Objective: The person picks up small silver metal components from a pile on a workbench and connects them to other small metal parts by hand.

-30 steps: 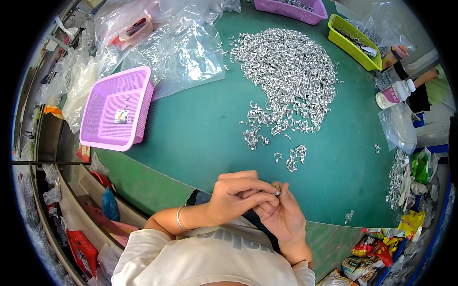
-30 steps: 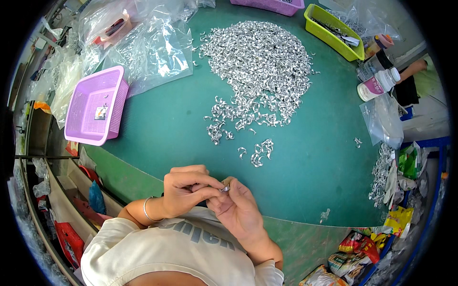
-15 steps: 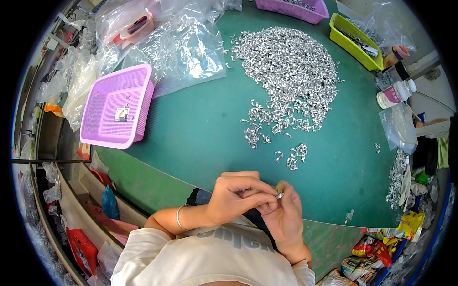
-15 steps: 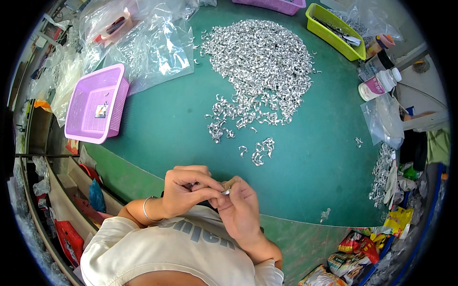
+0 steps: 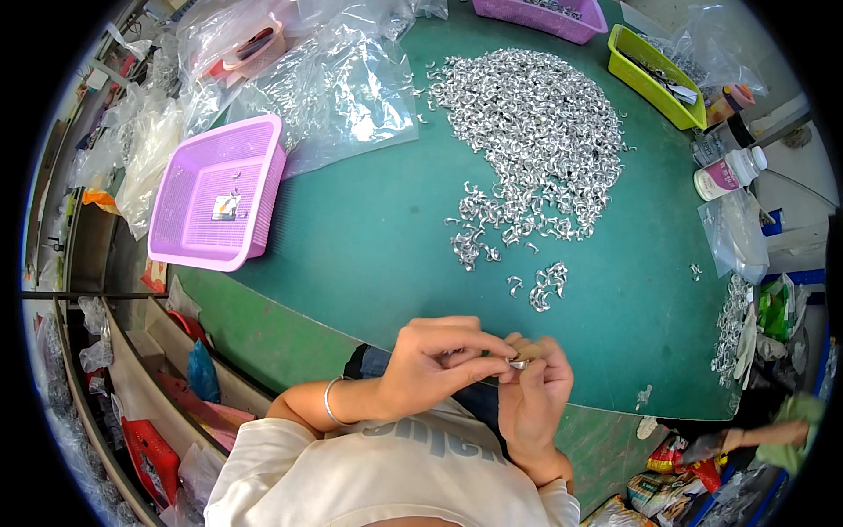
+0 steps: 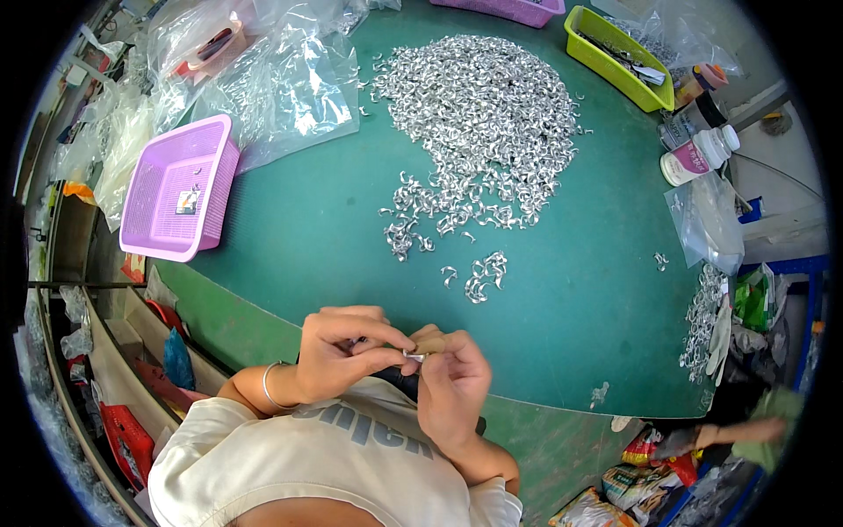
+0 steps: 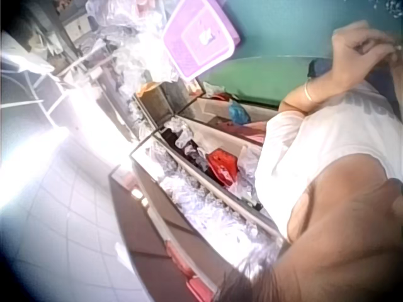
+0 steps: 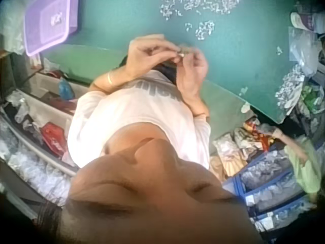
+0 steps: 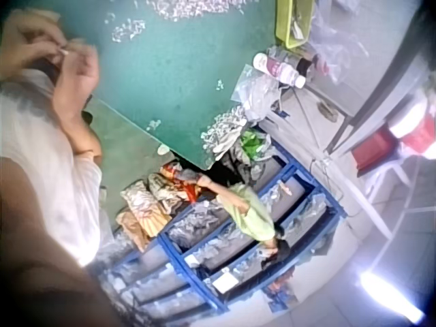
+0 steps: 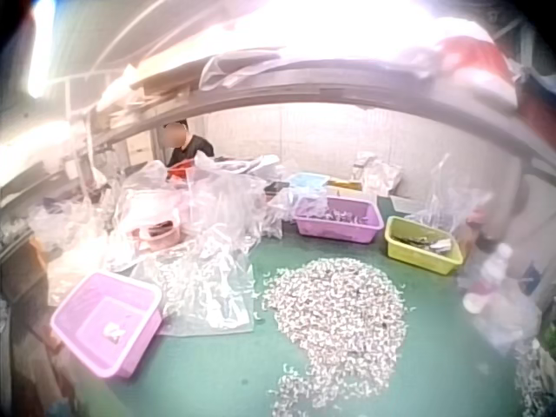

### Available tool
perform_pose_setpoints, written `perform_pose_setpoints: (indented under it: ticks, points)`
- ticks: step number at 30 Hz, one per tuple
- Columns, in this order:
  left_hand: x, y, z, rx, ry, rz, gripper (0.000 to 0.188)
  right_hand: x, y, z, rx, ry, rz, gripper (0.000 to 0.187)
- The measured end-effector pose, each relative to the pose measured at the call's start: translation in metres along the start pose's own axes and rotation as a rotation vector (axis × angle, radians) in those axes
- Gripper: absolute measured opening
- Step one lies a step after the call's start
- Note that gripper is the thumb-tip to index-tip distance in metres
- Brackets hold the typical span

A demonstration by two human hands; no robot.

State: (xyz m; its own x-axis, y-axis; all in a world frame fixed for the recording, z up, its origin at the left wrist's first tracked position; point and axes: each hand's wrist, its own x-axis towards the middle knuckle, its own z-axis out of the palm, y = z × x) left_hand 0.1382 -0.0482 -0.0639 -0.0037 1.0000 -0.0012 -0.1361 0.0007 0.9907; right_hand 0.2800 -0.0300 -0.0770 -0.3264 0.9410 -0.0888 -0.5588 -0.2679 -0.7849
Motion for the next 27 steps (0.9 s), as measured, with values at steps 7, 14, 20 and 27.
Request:
perform_pose_setpoints:
  ticks: [7, 14, 20, 27]
  points:
    - [-0.002, 0.011, -0.003, -0.928, -0.113, -0.398, 0.042, 0.003, -0.002, -0.002, 0.060, 0.081, 0.028, 0.024]
    - [-0.005, 0.021, -0.003, -0.739, -0.069, -0.363, 0.037, 0.005, -0.006, -0.003, -0.030, 0.100, -0.089, 0.024]
    - [-0.006, 0.015, -0.006, -0.928, -0.120, -0.392, 0.036, 0.005, -0.007, 0.000, -0.145, 0.106, -0.175, 0.023]
    - [-0.004, 0.016, -0.006, -0.956, -0.117, -0.387, 0.039, 0.006, -0.007, -0.001, -0.338, 0.060, -0.329, 0.023]
